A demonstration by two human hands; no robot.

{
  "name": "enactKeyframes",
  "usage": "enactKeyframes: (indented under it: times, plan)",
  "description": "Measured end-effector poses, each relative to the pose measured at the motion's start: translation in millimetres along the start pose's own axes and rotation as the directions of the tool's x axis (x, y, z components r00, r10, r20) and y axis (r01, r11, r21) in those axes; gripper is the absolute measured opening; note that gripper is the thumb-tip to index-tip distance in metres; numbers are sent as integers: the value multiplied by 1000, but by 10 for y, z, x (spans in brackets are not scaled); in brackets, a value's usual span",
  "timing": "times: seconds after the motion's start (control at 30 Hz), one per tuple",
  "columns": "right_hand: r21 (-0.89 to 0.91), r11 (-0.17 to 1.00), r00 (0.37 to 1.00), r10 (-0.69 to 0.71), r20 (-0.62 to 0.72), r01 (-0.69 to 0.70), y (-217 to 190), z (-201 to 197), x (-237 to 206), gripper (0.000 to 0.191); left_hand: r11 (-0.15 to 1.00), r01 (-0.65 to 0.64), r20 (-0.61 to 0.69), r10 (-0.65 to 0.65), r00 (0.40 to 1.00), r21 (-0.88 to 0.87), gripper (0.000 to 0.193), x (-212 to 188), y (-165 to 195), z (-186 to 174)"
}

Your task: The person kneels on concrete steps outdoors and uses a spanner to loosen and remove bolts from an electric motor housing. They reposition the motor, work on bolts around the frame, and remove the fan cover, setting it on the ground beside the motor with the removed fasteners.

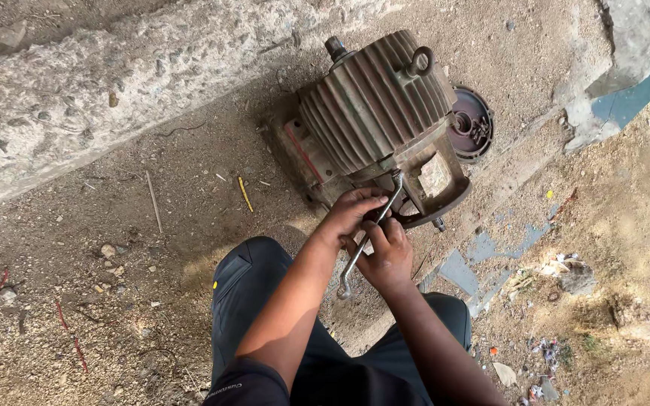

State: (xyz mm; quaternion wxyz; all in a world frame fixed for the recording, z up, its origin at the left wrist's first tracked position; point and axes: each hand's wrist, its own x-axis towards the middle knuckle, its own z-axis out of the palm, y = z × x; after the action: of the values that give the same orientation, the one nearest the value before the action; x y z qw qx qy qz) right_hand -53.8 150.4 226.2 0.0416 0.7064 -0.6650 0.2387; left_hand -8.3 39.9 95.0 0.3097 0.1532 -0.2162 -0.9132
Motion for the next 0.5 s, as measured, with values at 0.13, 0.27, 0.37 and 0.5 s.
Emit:
enactKeyframes:
  times: [0.13, 0.27, 0.37, 0.5]
  plan:
    - [46, 999, 999, -1, 34, -1, -54, 26, 75, 46, 998, -7, -91, 13, 996, 69, 25, -60, 123, 32]
    - [45, 999, 998, -12, 58, 9, -112, 94, 188, 45, 999, -28, -84, 29, 996, 22, 23, -140, 299, 36]
    - [25, 999, 999, -29, 46, 27, -153, 147, 223, 43, 999, -49, -38, 48, 998, -17, 22, -150, 401, 34]
    - [-98, 986, 989, -141, -44, 136, 29, 39, 283, 36, 1000, -25, -86, 23, 996, -15, 25, -69, 418, -12]
